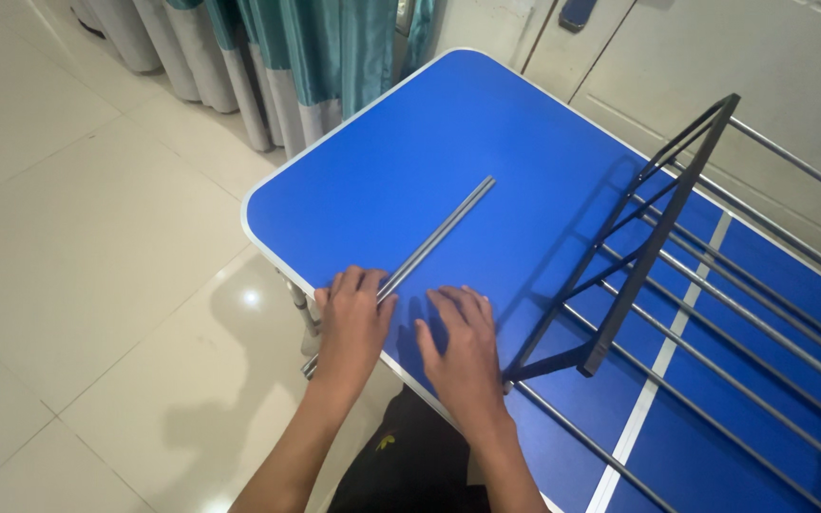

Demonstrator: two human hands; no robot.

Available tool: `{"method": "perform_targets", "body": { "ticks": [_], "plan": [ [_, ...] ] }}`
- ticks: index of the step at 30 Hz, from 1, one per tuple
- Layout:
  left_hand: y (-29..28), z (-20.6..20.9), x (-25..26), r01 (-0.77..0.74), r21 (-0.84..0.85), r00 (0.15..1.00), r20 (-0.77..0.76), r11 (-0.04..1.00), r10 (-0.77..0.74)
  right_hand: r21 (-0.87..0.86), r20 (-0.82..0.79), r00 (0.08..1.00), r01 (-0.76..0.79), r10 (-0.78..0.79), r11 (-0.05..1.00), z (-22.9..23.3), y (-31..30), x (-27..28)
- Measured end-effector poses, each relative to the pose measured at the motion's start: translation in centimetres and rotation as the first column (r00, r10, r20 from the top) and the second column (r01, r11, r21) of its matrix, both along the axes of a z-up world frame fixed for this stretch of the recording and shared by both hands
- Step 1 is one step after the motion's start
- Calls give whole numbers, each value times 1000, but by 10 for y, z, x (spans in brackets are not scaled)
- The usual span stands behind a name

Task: The person removes multiple horizontal metal rods from a black metal rack frame placed on a blue table. The rods are taken out one by one and set aside on the table surface.

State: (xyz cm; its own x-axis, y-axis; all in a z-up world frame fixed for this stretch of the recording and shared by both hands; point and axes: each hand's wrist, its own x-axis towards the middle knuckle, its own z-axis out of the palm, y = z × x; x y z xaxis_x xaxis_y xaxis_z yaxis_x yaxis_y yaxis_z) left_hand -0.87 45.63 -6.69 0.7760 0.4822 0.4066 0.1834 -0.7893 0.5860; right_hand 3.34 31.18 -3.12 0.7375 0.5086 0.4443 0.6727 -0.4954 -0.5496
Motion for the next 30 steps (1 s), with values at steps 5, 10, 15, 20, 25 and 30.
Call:
{"method": "perform_targets", "body": {
  "ticks": [5, 10, 15, 20, 25, 30],
  "plan": [
    [-8, 9, -11, 38, 33, 999, 35, 999, -39, -13, 15, 1000, -21, 21, 1000, 2, -7, -10],
    [-30, 14, -26, 112, 32, 993, 43, 993, -113, -29, 27, 999, -19, 20, 999, 2, -23, -24],
    [-55, 12, -33, 183, -23, 983, 24, 983, -183, 59, 17, 999, -35, 35, 998, 1, -48, -41],
    [-80, 7, -28, 283, -71, 959, 0, 956, -284, 50, -153, 987, 58, -49, 997, 1, -82, -59],
    [-103, 4, -18, 365, -87, 930, -12, 927, -368, -41, -104, 961, 253, -256, 967, 3, -118, -47],
    [-120, 6, -11, 434, -133, 898, -23, 891, -440, -148, -67, 923, 366, -379, 919, 2, -132, -29]
  ]
}}
